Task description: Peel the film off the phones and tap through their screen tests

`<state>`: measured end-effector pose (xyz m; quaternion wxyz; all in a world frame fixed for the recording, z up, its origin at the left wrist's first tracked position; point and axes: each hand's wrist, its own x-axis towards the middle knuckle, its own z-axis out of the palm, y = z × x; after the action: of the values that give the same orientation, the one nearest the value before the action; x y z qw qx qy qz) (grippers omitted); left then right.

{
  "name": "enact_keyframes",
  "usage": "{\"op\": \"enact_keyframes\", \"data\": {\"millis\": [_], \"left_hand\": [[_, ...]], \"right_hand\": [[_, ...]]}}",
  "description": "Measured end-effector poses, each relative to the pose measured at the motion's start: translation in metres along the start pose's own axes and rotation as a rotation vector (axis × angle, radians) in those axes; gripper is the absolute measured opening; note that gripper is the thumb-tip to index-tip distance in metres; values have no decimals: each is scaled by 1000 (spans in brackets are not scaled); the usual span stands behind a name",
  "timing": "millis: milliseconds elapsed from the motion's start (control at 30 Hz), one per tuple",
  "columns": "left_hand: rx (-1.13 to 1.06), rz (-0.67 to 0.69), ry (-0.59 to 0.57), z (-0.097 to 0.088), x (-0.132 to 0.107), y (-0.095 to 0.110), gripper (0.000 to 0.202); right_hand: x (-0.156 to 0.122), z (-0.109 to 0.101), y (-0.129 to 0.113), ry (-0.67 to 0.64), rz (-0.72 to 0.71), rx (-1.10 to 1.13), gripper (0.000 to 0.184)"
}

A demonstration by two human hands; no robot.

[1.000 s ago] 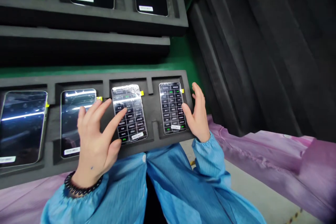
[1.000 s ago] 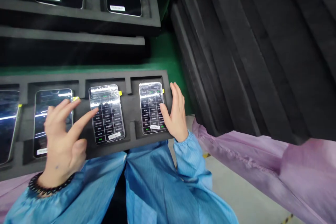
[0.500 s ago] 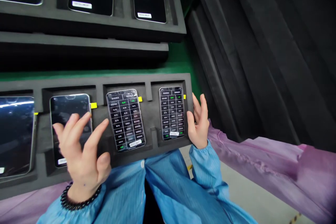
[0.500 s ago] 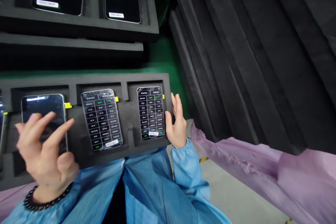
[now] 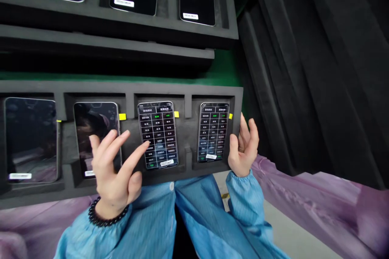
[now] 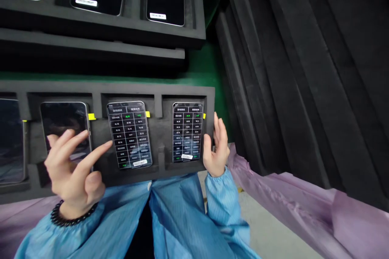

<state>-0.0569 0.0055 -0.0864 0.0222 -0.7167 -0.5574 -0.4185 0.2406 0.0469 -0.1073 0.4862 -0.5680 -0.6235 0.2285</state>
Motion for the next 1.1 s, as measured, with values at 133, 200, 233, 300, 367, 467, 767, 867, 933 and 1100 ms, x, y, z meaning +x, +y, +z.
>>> {"op": "enact_keyframes", "data": {"millis": [133, 200, 233, 300, 367, 467, 767, 867, 933, 1100], "left_hand": [[28, -7, -116, -3, 2, 1, 51], [37, -16, -234, -5, 8, 2, 55], [37, -16, -288, -6, 12, 2, 56], [31, -10, -356, -6, 20, 4, 58], [31, -7, -398, -5, 26, 4, 58], [46, 28, -451, -2, 29, 2, 55], [67, 127, -543, 1, 30, 0, 51], [64, 128, -559, 2, 31, 1, 56], [62, 126, -562, 2, 31, 2, 59], [69, 121, -569, 0, 31, 1, 65]], "right_hand": [[4, -2, -4, -9, 12, -34, 62], [10, -4, -9, -56, 30, -118, 53], [14, -5, -11, -90, 45, -160, 50], [22, -6, -15, -147, 77, -212, 50], [28, -7, -17, -174, 102, -219, 53], [27, -6, -18, -139, 86, -242, 50], [6, -10, -30, 22, -179, -402, 33], [6, -10, -34, 16, -164, -476, 34], [8, -11, -34, -18, -165, -499, 34], [13, -10, -32, -132, -198, -512, 32]]}}
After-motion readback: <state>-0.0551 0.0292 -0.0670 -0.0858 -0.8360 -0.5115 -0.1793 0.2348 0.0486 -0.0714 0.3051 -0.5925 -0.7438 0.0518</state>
